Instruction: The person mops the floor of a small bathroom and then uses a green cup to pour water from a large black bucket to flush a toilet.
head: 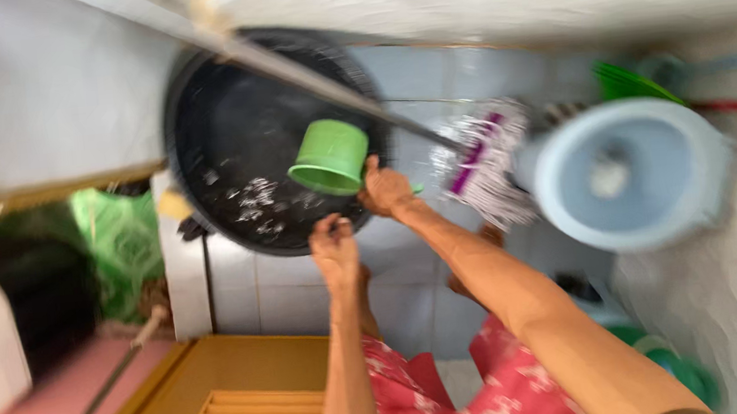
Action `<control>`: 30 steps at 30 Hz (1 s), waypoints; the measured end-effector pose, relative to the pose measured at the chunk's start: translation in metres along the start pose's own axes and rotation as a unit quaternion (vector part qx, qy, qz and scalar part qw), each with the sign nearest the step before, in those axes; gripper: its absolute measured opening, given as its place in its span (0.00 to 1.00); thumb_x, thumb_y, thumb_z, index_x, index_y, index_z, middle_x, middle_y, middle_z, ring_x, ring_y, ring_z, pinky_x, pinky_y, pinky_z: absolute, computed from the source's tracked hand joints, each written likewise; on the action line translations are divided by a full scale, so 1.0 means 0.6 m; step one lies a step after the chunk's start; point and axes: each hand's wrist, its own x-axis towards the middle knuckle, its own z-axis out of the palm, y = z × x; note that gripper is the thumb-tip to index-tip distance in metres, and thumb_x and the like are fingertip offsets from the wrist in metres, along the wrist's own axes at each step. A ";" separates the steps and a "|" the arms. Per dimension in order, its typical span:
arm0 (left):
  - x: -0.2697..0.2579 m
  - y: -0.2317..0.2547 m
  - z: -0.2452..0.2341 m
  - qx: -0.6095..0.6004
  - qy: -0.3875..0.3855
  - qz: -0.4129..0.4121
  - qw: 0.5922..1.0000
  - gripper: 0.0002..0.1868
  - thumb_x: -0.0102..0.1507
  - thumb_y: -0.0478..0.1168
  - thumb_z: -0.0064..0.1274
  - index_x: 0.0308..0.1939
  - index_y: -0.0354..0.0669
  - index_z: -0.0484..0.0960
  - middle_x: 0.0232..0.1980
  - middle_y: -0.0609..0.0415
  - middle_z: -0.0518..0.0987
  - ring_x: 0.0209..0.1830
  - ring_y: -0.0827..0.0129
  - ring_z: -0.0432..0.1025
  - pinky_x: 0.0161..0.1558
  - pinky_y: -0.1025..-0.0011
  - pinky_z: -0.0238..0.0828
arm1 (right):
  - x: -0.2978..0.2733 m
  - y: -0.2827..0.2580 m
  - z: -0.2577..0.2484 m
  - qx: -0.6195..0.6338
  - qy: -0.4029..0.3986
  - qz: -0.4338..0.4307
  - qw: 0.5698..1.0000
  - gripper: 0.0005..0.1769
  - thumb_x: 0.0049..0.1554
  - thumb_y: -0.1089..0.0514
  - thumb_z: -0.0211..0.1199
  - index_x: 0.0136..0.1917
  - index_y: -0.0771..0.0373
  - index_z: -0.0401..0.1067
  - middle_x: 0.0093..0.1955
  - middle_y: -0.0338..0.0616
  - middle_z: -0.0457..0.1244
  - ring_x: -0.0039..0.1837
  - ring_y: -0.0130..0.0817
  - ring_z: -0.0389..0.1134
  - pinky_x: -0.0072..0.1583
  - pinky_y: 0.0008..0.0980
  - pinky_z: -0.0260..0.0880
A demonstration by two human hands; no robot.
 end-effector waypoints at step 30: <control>0.064 -0.027 -0.147 -0.199 -0.051 -0.185 0.961 0.16 0.67 0.44 0.52 0.56 0.42 0.81 0.37 0.51 0.78 0.36 0.69 0.69 0.42 0.70 0.69 | 0.065 0.008 0.198 0.261 0.086 0.000 0.961 0.26 0.54 0.43 0.61 0.39 0.71 0.76 0.28 0.57 0.65 0.32 0.43 0.67 0.38 0.48 0.66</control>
